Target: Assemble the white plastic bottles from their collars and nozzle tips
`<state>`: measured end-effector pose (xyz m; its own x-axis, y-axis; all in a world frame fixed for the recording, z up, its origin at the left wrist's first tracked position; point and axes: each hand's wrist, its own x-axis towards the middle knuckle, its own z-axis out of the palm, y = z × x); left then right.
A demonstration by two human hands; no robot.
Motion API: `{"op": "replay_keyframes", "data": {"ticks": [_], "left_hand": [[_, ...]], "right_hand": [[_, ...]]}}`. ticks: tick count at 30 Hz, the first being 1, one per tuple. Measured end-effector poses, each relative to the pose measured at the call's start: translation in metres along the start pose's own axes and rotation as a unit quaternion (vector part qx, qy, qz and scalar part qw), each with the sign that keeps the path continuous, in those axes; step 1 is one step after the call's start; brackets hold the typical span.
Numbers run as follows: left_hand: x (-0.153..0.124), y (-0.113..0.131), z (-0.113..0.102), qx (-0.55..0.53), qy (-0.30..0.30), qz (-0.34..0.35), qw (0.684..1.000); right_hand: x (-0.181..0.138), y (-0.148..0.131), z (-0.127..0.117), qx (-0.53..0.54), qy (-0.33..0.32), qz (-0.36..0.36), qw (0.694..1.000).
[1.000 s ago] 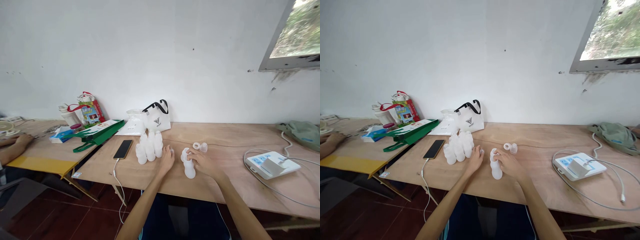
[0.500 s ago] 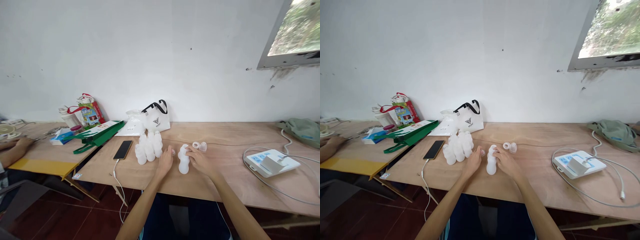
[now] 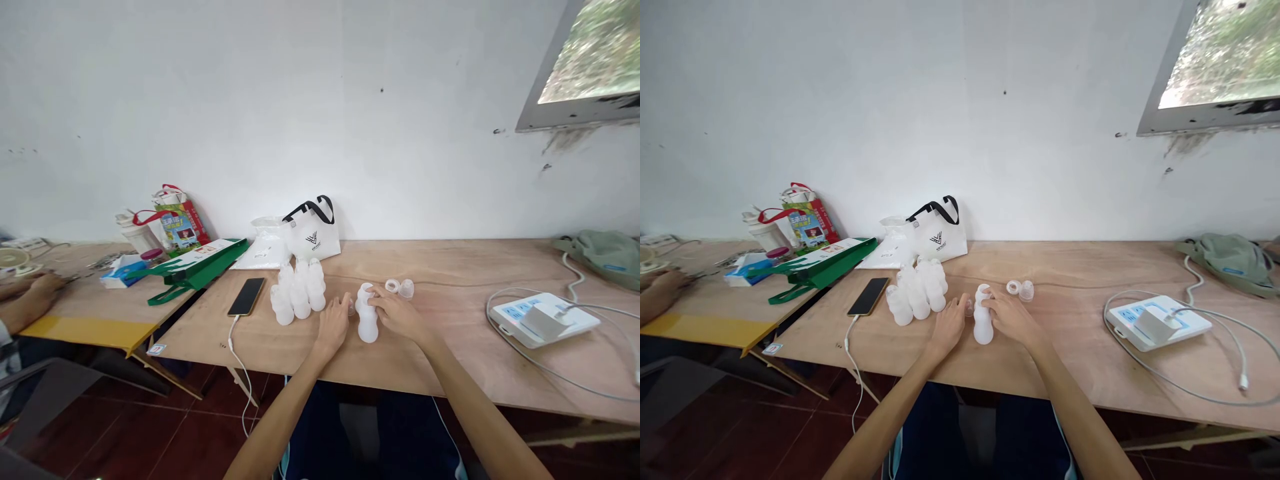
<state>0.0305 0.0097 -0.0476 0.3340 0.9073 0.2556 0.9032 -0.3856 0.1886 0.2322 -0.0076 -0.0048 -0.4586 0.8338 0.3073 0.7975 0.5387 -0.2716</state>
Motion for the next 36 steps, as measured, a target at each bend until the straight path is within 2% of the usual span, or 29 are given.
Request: {"op": "replay_keyframes", "data": {"ticks": [9,15,23,26,29,33,36], "left_hand": [[-0.015,-0.01,-0.009,-0.169,0.047,0.001,0.985],[-0.034,-0.019,-0.008,-0.254,-0.041,0.059,0.965],[-0.041,-0.021,-0.017,-0.319,-0.095,0.025,0.943],[-0.04,-0.022,-0.016,-0.316,-0.079,0.014,0.946],[-0.039,-0.022,-0.015,-0.306,-0.053,0.021,0.95],[-0.038,-0.02,-0.014,-0.303,-0.038,0.033,0.952],[-0.038,-0.013,-0.016,-0.302,0.006,0.039,0.952]], "right_hand": [[-0.004,0.004,0.001,0.029,0.042,-0.011,0.999],[-0.007,0.003,0.007,0.035,0.092,-0.013,0.995],[-0.009,-0.003,0.023,-0.071,0.188,-0.037,0.979],[-0.01,-0.007,0.024,-0.068,0.206,-0.044,0.975],[-0.014,-0.006,0.02,-0.013,0.228,-0.034,0.973],[-0.02,0.007,0.014,0.066,0.276,0.03,0.958],[-0.024,0.019,0.014,0.121,0.28,0.071,0.95]]}}
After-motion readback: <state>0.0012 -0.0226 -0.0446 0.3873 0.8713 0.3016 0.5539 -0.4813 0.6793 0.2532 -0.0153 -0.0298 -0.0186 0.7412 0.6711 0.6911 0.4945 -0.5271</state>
